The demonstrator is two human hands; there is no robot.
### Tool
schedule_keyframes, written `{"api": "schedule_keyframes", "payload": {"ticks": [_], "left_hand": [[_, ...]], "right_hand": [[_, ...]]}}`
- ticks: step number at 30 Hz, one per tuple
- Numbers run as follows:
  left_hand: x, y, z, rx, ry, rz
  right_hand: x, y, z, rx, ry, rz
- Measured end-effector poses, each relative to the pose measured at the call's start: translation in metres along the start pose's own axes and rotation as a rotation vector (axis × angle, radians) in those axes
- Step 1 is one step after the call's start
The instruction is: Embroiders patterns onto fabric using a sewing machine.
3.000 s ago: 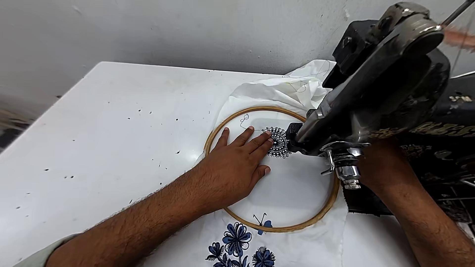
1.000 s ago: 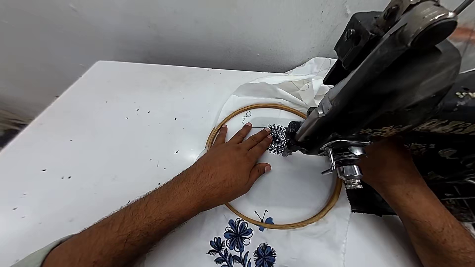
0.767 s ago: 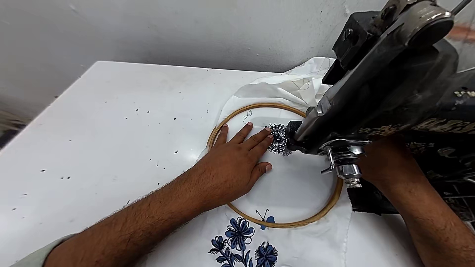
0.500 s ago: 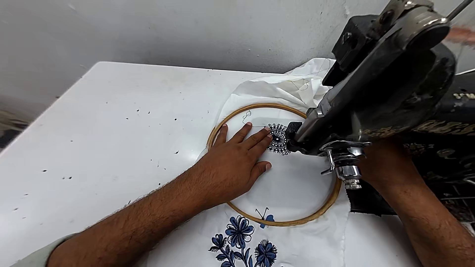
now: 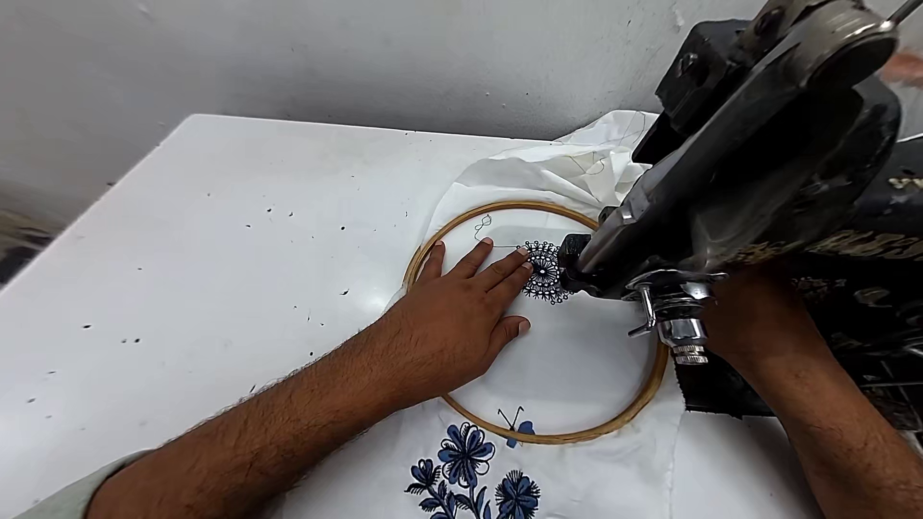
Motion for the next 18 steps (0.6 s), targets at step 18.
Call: {"api": "schedule_keyframes", "payload": {"ticks": [18], "left_hand": [[0.0008, 0.0002, 0.0026, -0.033, -0.006, -0.002]], "right_hand": [[-0.0006, 0.0008, 0.0013, -0.01, 0.008, 0.002]]}}
Point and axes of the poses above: each hand's wrist, its own z-axis towards the middle knuckle, its own y-axis out of the back of the hand, x = y × z, the point moved 8 cm from there along z, towards the middle knuckle, and after that the axes turned 10 degrees about -z, right-handed, at the moved point
